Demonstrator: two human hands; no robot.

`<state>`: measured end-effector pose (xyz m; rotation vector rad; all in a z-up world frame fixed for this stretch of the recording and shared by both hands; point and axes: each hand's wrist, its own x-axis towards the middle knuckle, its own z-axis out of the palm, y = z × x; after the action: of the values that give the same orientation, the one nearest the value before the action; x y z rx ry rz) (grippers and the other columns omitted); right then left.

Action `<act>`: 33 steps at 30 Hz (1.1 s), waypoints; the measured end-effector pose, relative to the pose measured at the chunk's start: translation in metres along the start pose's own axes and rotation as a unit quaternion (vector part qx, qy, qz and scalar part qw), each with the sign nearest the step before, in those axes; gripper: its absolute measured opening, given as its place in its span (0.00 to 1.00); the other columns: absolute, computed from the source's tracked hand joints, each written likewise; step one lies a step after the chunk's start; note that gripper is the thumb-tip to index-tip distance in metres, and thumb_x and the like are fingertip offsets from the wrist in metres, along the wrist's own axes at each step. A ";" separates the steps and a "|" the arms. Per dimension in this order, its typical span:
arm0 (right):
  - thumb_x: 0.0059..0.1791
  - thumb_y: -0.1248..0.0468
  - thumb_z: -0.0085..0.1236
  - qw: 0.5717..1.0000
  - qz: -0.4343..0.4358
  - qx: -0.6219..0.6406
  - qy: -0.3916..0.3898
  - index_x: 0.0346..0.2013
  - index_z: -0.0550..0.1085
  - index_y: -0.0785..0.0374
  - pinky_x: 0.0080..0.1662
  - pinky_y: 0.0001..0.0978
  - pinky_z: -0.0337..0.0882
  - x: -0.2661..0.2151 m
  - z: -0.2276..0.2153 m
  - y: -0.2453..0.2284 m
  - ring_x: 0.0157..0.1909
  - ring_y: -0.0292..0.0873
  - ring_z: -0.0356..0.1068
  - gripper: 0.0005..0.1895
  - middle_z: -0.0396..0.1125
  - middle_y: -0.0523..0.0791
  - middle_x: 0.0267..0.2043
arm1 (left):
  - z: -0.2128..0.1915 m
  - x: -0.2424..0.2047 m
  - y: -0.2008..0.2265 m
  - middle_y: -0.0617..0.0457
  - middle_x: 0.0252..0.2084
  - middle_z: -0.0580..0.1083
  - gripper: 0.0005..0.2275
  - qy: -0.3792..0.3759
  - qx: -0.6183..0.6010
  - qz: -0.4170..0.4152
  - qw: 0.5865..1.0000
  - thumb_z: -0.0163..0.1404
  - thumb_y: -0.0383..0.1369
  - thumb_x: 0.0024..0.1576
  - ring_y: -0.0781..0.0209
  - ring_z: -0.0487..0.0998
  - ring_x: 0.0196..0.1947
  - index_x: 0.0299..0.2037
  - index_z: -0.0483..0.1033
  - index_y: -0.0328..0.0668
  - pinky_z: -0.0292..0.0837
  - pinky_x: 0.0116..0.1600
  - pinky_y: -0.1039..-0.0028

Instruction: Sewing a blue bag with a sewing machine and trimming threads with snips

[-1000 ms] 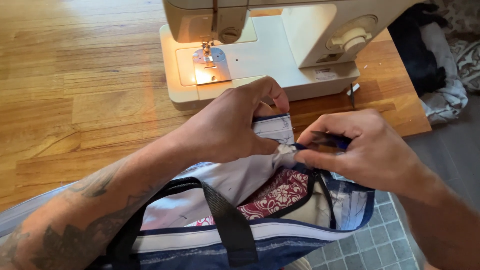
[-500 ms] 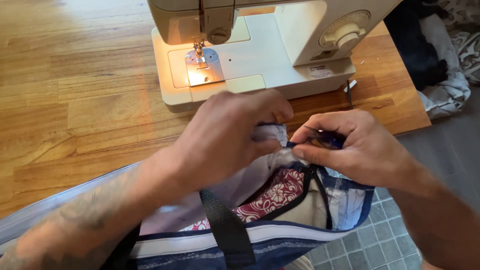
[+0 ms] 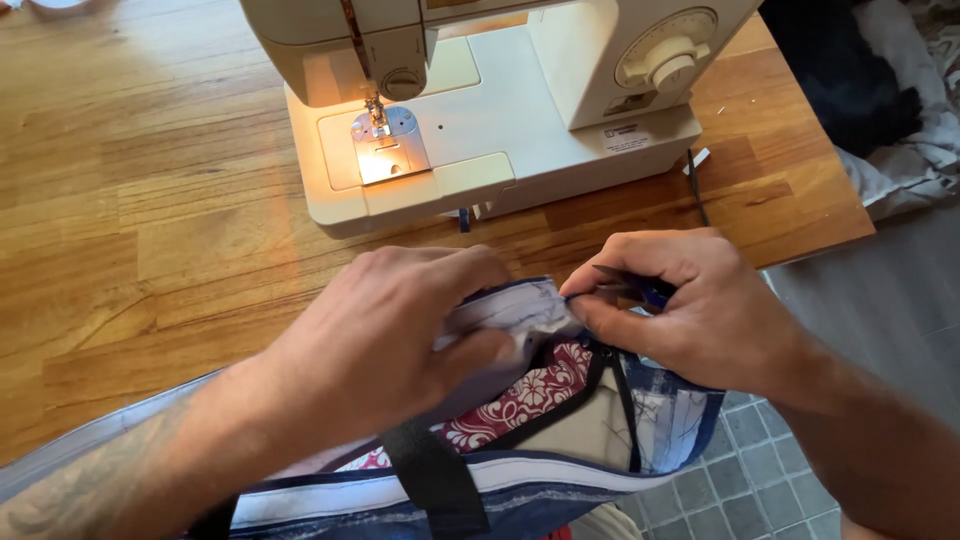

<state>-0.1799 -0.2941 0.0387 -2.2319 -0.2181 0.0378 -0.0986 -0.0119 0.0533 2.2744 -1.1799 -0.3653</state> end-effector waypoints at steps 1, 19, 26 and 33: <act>0.52 0.61 0.73 1.000 -0.011 -0.003 0.002 0.41 0.90 0.57 0.41 0.20 0.81 0.000 0.000 0.000 0.37 0.29 0.82 0.05 0.85 0.36 0.35 | -0.001 0.002 -0.004 0.55 0.38 0.88 0.12 -0.011 0.002 -0.006 1.000 0.64 0.44 0.65 0.44 0.86 0.34 0.52 0.85 0.51 0.76 0.37 0.49; 0.52 0.59 0.76 0.999 -0.007 0.007 -0.040 0.40 0.90 0.55 0.39 0.27 0.73 0.019 0.003 0.011 0.37 0.33 0.76 0.06 0.78 0.36 0.34 | -0.001 0.022 -0.001 0.51 0.30 0.87 0.10 0.064 0.007 0.049 0.997 0.63 0.30 0.64 0.40 0.85 0.25 0.55 0.82 0.48 0.72 0.31 0.50; 0.47 0.56 0.81 0.985 0.142 0.042 -0.089 0.48 0.93 0.51 0.40 0.27 0.82 0.030 -0.002 0.009 0.37 0.33 0.83 0.15 0.88 0.37 0.39 | -0.001 0.037 -0.012 0.52 0.40 0.89 0.12 0.064 -0.040 0.065 0.995 0.60 0.27 0.63 0.48 0.89 0.34 0.55 0.80 0.48 0.77 0.35 0.55; 0.46 0.68 0.79 0.897 0.198 0.383 -0.098 0.52 0.84 0.73 0.36 0.34 0.83 0.053 0.022 0.077 0.34 0.45 0.82 0.22 0.83 0.52 0.39 | 0.014 0.053 -0.052 0.59 0.35 0.81 0.09 0.051 -0.266 -0.075 0.960 0.66 0.34 0.66 0.67 0.77 0.35 0.50 0.78 0.52 0.71 0.39 0.71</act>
<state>-0.1187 -0.3148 -0.0328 -1.4438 0.1383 0.4887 -0.0397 -0.0356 0.0121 1.8828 -0.7435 -0.5424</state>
